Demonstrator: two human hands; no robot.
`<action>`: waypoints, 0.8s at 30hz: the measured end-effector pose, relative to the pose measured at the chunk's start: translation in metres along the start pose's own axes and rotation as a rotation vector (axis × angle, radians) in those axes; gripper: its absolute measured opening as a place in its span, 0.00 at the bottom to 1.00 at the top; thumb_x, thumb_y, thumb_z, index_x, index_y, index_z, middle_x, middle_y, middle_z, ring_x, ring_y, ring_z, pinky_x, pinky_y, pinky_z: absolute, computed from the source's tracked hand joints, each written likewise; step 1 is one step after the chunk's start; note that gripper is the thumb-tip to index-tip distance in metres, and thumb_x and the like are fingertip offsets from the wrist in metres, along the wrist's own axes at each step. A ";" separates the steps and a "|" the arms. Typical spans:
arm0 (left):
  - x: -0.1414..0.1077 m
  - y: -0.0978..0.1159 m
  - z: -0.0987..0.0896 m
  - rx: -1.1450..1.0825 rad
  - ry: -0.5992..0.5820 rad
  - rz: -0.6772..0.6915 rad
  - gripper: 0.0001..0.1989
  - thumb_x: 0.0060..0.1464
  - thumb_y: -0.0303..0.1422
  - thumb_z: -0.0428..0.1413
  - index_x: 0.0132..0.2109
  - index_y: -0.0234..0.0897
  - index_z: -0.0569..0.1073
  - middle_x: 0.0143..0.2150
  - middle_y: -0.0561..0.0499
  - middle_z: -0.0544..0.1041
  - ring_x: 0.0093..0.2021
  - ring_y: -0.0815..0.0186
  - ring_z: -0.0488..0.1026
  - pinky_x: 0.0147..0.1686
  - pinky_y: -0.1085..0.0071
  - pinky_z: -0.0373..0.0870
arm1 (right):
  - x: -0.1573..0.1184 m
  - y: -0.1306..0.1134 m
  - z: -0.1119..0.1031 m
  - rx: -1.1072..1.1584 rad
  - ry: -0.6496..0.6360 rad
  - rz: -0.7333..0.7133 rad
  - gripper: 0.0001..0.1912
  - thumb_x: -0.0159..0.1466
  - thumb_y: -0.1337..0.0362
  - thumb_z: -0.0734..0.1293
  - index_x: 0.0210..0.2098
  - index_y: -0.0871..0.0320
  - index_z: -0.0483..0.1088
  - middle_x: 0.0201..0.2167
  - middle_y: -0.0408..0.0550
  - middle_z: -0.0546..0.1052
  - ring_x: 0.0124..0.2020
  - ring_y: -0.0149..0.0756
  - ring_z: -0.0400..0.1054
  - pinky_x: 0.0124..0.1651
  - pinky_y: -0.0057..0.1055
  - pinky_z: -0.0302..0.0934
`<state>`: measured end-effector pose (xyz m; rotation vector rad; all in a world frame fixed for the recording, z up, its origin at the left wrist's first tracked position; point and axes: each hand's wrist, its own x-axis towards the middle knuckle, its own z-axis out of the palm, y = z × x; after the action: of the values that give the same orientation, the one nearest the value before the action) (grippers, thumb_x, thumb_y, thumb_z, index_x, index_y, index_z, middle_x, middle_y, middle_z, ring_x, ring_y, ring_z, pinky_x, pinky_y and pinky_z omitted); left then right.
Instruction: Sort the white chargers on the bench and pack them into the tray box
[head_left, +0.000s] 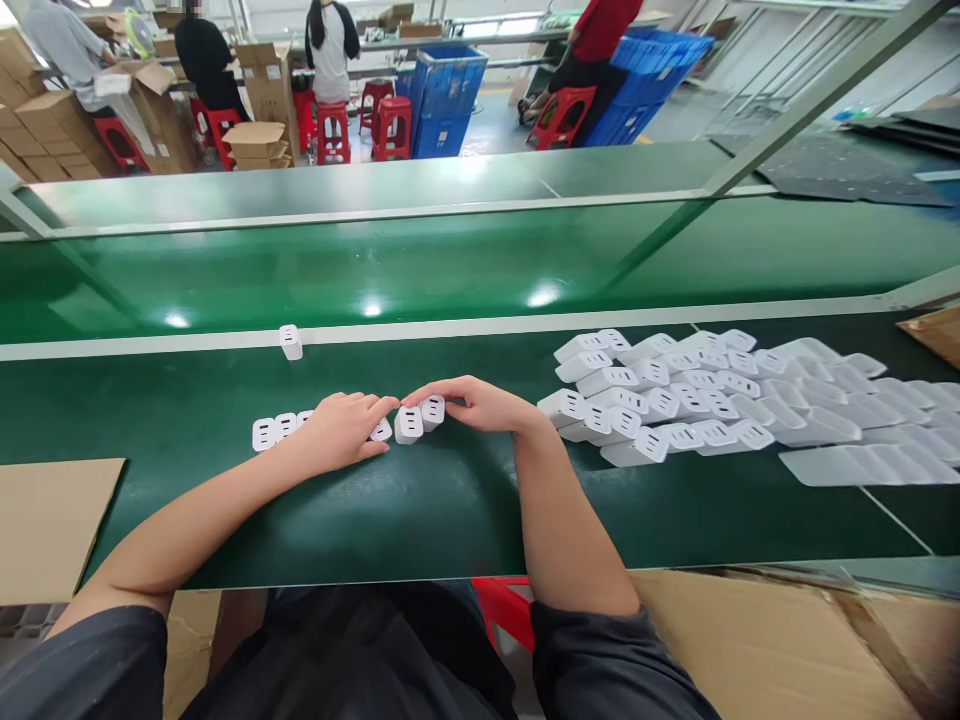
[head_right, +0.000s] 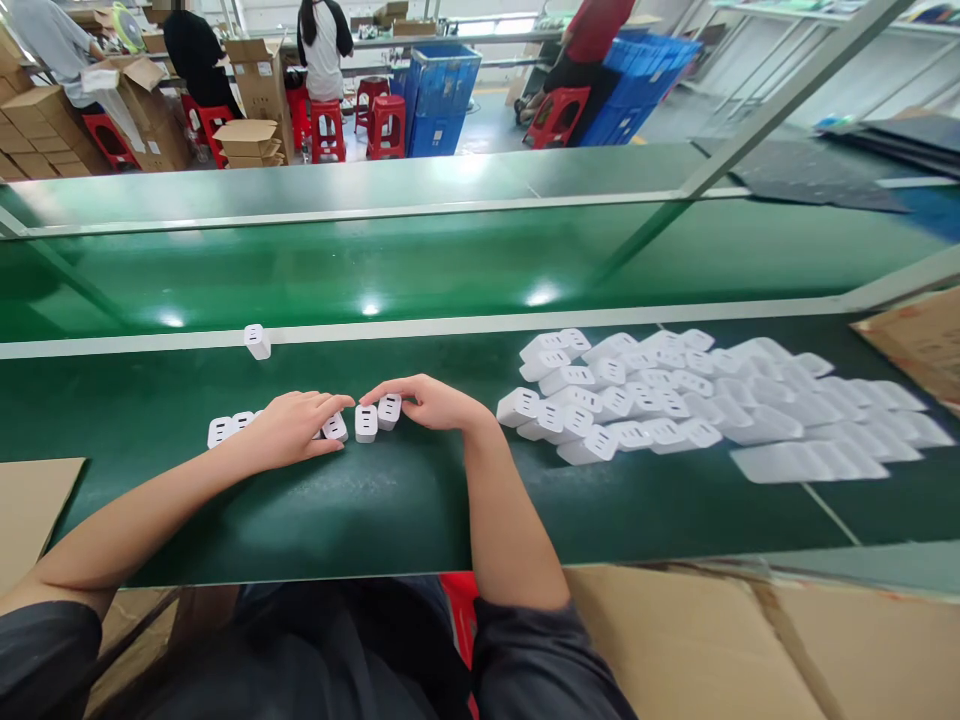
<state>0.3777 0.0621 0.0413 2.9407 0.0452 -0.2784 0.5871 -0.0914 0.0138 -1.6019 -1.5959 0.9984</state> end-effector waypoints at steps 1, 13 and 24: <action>0.000 -0.002 -0.001 -0.020 0.004 -0.005 0.25 0.61 0.39 0.58 0.62 0.38 0.63 0.50 0.47 0.77 0.48 0.55 0.76 0.44 0.63 0.70 | 0.001 0.000 0.001 -0.010 -0.009 0.005 0.24 0.61 0.69 0.58 0.52 0.54 0.75 0.53 0.46 0.78 0.54 0.41 0.72 0.58 0.41 0.65; -0.013 -0.117 -0.016 -0.108 0.502 -0.494 0.33 0.57 0.42 0.60 0.65 0.38 0.61 0.67 0.40 0.63 0.67 0.49 0.59 0.64 0.54 0.61 | -0.002 -0.017 0.007 -0.159 -0.144 0.070 0.42 0.61 0.46 0.70 0.70 0.49 0.54 0.71 0.48 0.57 0.71 0.47 0.52 0.71 0.44 0.49; -0.076 -0.165 -0.009 -0.415 0.310 -0.479 0.25 0.49 0.32 0.52 0.56 0.42 0.74 0.57 0.49 0.75 0.53 0.59 0.74 0.51 0.65 0.71 | 0.027 -0.011 0.040 -0.227 -0.046 0.040 0.31 0.64 0.45 0.66 0.62 0.50 0.66 0.61 0.50 0.71 0.61 0.51 0.66 0.64 0.48 0.59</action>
<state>0.2971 0.2247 0.0341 2.4903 0.7561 0.1175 0.5456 -0.0669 0.0020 -1.7791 -1.7675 0.9066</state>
